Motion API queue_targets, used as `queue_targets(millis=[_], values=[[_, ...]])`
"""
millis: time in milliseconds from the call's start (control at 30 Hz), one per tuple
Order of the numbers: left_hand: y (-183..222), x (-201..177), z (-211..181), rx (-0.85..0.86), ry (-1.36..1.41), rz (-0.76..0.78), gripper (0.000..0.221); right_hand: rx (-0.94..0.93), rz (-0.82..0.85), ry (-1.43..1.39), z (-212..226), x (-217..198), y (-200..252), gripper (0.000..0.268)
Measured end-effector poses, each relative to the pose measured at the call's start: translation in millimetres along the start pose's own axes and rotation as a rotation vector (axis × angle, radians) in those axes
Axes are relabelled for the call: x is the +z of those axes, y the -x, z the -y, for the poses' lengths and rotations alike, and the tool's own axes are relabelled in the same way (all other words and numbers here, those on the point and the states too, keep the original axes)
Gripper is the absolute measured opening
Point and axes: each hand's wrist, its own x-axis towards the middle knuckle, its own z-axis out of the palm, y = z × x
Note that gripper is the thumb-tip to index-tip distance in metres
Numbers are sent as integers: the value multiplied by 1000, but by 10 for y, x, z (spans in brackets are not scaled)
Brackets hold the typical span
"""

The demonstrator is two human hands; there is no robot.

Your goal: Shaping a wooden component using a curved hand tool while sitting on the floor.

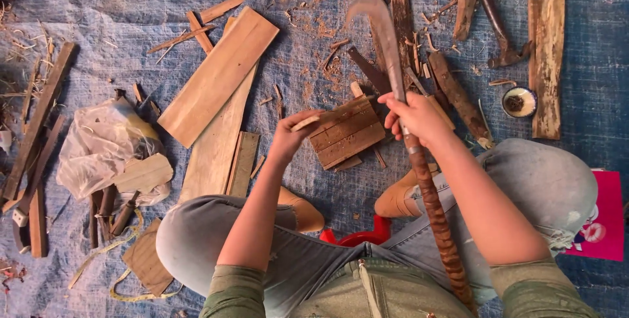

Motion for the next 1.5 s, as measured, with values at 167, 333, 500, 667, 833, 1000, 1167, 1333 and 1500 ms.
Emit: queue_targets(millis=[167, 333, 500, 667, 833, 1000, 1167, 1333, 1500], values=[[182, -379, -238, -14, -491, -32, 31, 13, -9, 69, -154, 253, 158, 27], [237, -403, -272, 133, -960, 129, 48, 73, 3, 179, -291, 524, 322, 23], [285, -445, -296, 374, -1347, 467, 50, 143, 31, 269, -381, 617, 619, 34], [376, -718, -109, 384, -1404, 469, 57, 128, 105, 451, -576, 579, 755, 27], [529, -780, 82, 342, -1406, 456, 67, 83, 142, 539, -814, 565, 743, 30], [573, -831, 53, 219, -1245, 333, 63, 81, 142, 548, -747, 576, 700, 33], [513, -755, -56, 163, -1083, 240, 41, 83, 142, 663, -770, 556, 712, 37], [326, -770, -56, 148, -1012, 174, 28, 66, 166, 817, -870, 599, 602, 39], [231, -670, -290, 112, -993, 156, 23, -67, 79, 844, -704, 644, 483, 46]])
